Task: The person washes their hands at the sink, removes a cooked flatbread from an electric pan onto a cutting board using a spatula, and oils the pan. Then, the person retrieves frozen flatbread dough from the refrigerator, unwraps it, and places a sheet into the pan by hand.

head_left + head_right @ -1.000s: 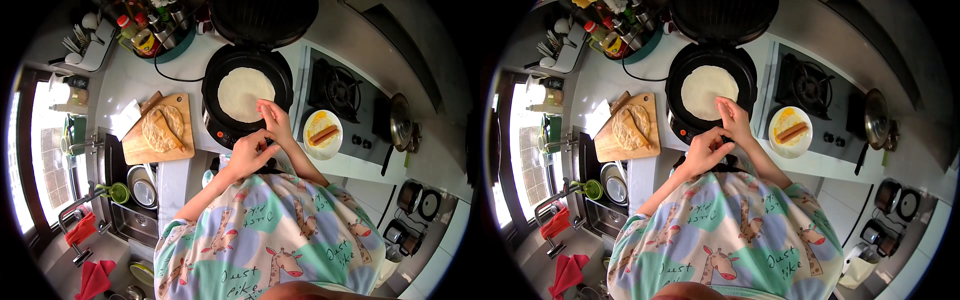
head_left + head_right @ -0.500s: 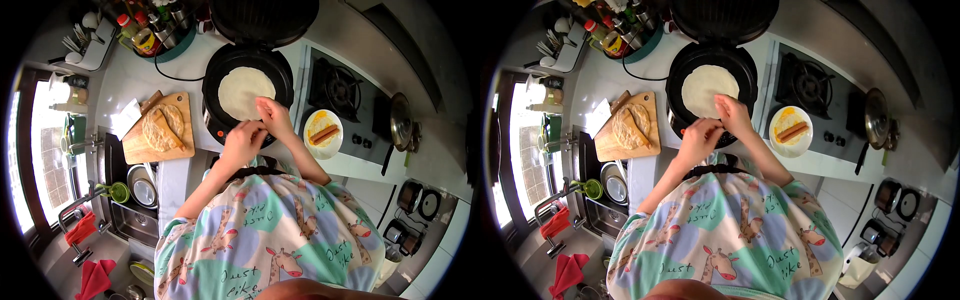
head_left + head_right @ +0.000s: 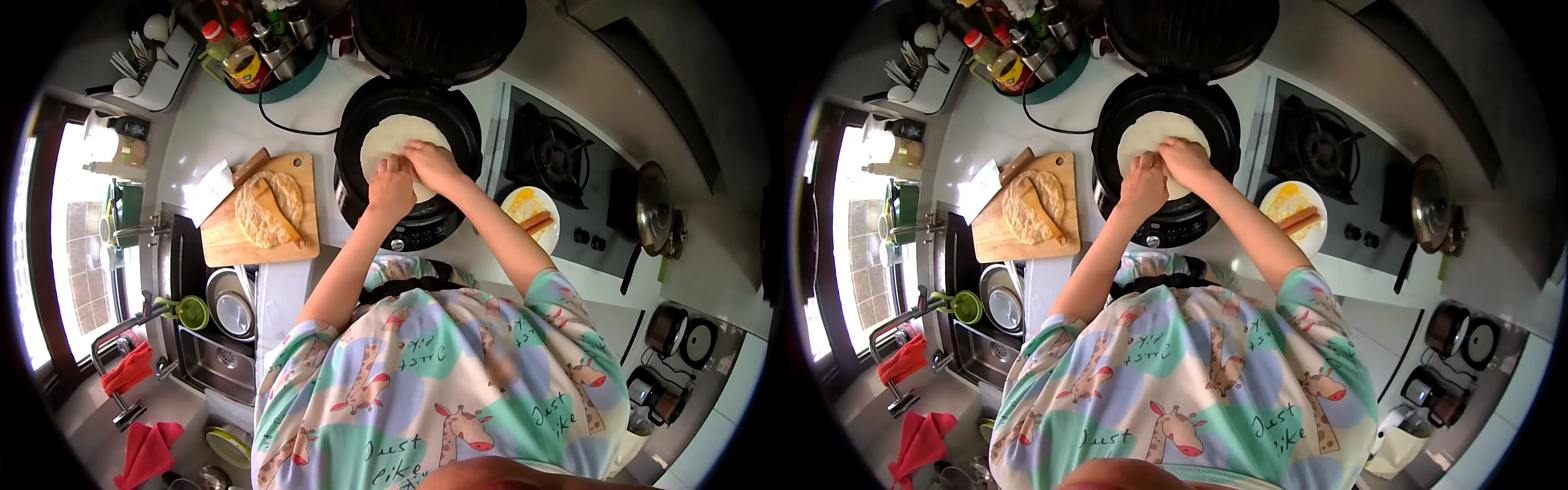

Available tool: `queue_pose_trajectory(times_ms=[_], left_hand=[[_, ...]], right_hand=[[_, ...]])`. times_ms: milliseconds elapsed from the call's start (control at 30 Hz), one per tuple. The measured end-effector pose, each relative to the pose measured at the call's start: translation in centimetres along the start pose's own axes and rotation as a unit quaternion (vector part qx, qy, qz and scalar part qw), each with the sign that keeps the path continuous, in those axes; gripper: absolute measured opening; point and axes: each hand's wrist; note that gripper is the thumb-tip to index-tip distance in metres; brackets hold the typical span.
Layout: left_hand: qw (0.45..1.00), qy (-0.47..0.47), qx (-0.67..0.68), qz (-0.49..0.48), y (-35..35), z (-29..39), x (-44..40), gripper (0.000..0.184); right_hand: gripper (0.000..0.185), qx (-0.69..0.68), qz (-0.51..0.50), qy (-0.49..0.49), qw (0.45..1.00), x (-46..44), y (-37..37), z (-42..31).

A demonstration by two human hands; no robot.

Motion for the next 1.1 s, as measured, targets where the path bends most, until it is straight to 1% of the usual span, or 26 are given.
queue_pose_trajectory(times_ms=[67,167,267,300,367,433,533,567,667,700,733,867,933,1033,1100], left_hand=[[1.0,0.002,0.004,-0.007,0.0,-0.1,-0.2,0.044],[1.0,-0.009,0.002,-0.008,-0.1,-0.6,-0.9,0.04],[1.0,-0.003,-0.012,0.019,0.0,-1.3,-2.3,0.042],[1.0,0.003,-0.009,0.021,0.0,-1.3,-3.0,0.042],[1.0,0.017,-0.005,0.025,0.0,-1.3,-4.4,0.042],[1.0,0.026,-0.004,-0.003,-0.3,-0.8,-5.5,0.042],[0.999,0.032,-0.01,-0.031,-0.1,0.8,-6.3,0.04],[0.999,0.033,-0.016,-0.036,-0.2,1.4,-6.1,0.04],[0.998,0.054,-0.031,-0.029,0.5,2.0,-4.9,0.034],[0.997,0.061,-0.04,-0.033,0.8,1.8,-4.1,0.033],[0.996,0.068,-0.049,-0.036,0.8,1.6,-3.3,0.032],[0.994,0.064,-0.082,-0.017,-0.9,-0.1,-0.9,0.033],[0.99,0.06,-0.128,-0.01,-1.8,-0.9,-1.0,0.035],[0.991,0.055,-0.123,0.014,-1.7,-1.9,-2.1,0.037],[0.99,0.061,-0.123,0.039,-1.4,-2.0,-2.3,0.038]], right_hand=[[0.015,0.035,-0.011,0.009,0.999,-0.2,0.7,-0.2],[0.014,0.027,0.056,-0.038,0.997,-0.4,1.0,0.3],[0.014,0.039,0.095,-0.051,0.993,-1.6,1.2,1.1],[0.016,0.037,0.07,-0.039,0.996,-2.1,1.1,1.5],[0.016,0.059,0.075,-0.02,0.995,-2.4,0.7,2.2],[0.018,0.081,0.077,-0.001,0.994,-2.4,0.2,2.8],[0.018,0.103,0.023,0.05,0.993,-1.0,-0.7,3.2],[0.016,0.099,0.06,0.051,0.992,-0.3,-0.7,3.1],[0.015,0.11,-0.038,0.089,0.989,1.0,-0.8,2.3],[0.013,0.133,0.018,0.071,0.988,1.6,0.3,1.9],[0.013,0.139,0.007,0.065,0.988,1.9,0.5,1.1],[0.011,0.162,0.039,-0.002,0.986,1.9,1.4,-1.0],[0.012,0.171,0.059,-0.023,0.983,1.1,1.5,-1.3],[0.012,0.177,0.099,-0.027,0.979,-0.1,1.9,-1.0],[0.011,0.176,0.098,-0.022,0.979,0.0,1.9,-0.8]])
Point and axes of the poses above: each hand's wrist, its own x-axis away from the middle knuckle, its own y-axis out of the palm, z = x × y, and after that the axes turned 14 degrees about -y, right-handed
